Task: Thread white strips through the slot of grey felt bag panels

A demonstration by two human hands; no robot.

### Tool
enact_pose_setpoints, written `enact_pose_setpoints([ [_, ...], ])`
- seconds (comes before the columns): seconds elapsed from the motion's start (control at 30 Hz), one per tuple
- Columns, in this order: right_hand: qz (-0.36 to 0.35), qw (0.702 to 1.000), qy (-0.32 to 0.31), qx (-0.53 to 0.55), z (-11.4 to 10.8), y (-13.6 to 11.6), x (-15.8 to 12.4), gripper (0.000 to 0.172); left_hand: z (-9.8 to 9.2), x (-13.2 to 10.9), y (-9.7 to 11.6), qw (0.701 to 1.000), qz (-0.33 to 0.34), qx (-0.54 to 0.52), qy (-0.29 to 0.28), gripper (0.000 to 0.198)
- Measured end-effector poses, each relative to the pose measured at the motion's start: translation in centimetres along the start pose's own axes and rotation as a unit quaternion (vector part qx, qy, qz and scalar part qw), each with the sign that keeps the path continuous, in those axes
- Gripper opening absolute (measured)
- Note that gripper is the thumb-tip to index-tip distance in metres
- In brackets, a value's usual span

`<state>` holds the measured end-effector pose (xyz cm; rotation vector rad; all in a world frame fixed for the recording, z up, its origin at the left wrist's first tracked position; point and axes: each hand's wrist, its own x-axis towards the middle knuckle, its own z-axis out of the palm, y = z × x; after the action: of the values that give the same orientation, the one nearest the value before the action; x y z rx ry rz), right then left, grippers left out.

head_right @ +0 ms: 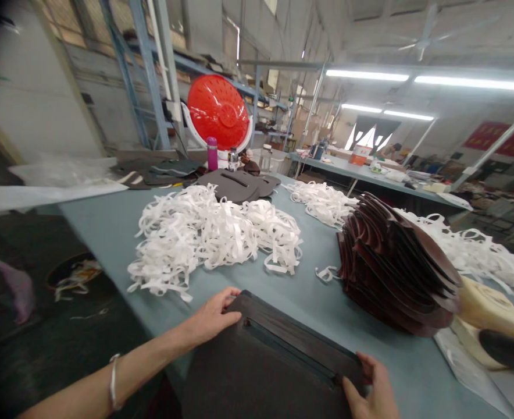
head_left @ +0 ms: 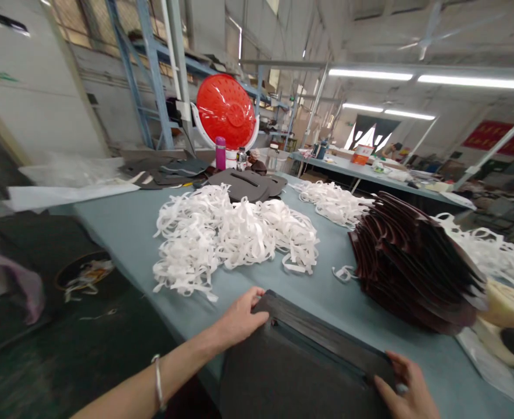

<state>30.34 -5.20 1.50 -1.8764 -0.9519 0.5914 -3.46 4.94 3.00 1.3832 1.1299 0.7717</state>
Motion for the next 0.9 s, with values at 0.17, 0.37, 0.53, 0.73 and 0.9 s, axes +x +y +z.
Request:
enact_pose_setpoints([
  [0.17, -0.248, 0.959, -0.039, -0.127, 6.2, -4.7, 2.9, 0.028, 0.0, 2.7, 0.8, 0.951, 0.188, 0.197, 0.146, 0.036],
  [0.37, -0.369, 0.903, -0.118, -0.185, 18.1, -10.7, 6.4, 0.032, 2.7, 9.5, 1.1, 0.911, 0.302, 0.28, 0.035, 0.063],
  [0.53, -0.36, 0.899, -0.119, -0.22, 16.2, -9.5, 3.7, 0.018, 1.9, 14.7, 0.1, 0.911, 0.279, 0.305, -0.008, 0.043],
  [0.73, -0.338, 0.903, -0.15, -0.218, 6.0, -7.2, -2.3, 0.015, 0.6, 16.1, 0.9, 0.934, 0.239, 0.264, -0.007, 0.027],
  [0.9, -0.303, 0.926, -0.133, -0.183, 4.6, -6.2, -2.2, 0.014, 4.0, 10.5, 2.9, 0.938, 0.244, 0.245, -0.011, 0.034],
])
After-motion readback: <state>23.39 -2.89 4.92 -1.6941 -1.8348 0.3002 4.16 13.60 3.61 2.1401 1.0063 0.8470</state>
